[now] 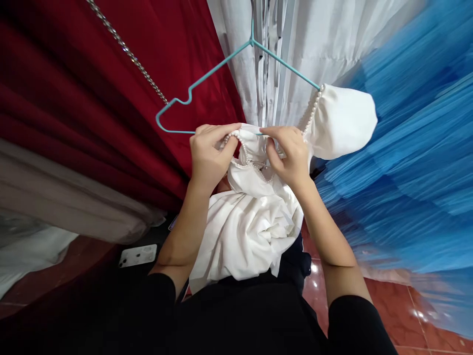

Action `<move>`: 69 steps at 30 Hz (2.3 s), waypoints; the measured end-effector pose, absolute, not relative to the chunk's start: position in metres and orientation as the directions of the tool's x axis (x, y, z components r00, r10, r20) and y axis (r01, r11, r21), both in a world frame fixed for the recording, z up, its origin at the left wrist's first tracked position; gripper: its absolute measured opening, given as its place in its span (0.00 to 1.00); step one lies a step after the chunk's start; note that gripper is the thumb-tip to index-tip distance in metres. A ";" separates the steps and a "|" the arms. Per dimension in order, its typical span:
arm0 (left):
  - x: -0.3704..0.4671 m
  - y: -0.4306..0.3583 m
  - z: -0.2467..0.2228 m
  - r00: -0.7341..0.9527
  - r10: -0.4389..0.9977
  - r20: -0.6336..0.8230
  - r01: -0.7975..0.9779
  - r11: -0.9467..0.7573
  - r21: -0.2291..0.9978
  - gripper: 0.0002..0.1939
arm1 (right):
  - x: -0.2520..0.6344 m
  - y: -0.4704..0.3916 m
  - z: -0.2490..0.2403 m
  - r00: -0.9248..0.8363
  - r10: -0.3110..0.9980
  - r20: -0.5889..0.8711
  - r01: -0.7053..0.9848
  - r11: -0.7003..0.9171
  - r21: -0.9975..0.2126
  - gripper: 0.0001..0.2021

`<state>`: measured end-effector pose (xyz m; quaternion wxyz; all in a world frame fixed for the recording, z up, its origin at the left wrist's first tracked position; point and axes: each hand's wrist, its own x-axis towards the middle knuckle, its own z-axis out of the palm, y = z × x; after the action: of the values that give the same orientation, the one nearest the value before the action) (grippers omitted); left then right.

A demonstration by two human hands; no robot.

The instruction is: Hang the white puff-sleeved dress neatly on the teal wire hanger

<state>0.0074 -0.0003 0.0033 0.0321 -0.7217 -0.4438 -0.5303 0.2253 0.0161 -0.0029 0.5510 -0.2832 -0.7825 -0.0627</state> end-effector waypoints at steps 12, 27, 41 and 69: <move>0.001 -0.002 -0.001 0.115 0.591 0.799 0.697 -0.621 0.359 0.12 | 0.294 0.060 0.068 -0.030 0.514 0.857 0.732 0.595 -0.331 0.20; -0.012 0.001 0.006 0.185 0.682 0.707 0.712 -0.589 0.383 0.12 | 0.325 0.058 0.086 0.260 0.378 0.888 0.835 0.374 -0.404 0.13; -0.013 0.004 0.006 0.157 0.693 0.704 0.679 -0.593 0.432 0.11 | 0.362 -0.012 0.024 0.092 0.527 0.845 0.736 0.536 -0.414 0.21; 0.001 -0.006 -0.024 0.116 0.530 0.840 0.537 -0.745 0.396 0.13 | 0.240 0.020 -0.010 -0.199 0.449 0.871 0.647 0.728 -0.227 0.07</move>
<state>0.0014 -0.0058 -0.0239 0.0028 -0.7471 -0.3571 -0.5607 0.2397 0.0197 -0.0098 0.5230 -0.3566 -0.7683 -0.0947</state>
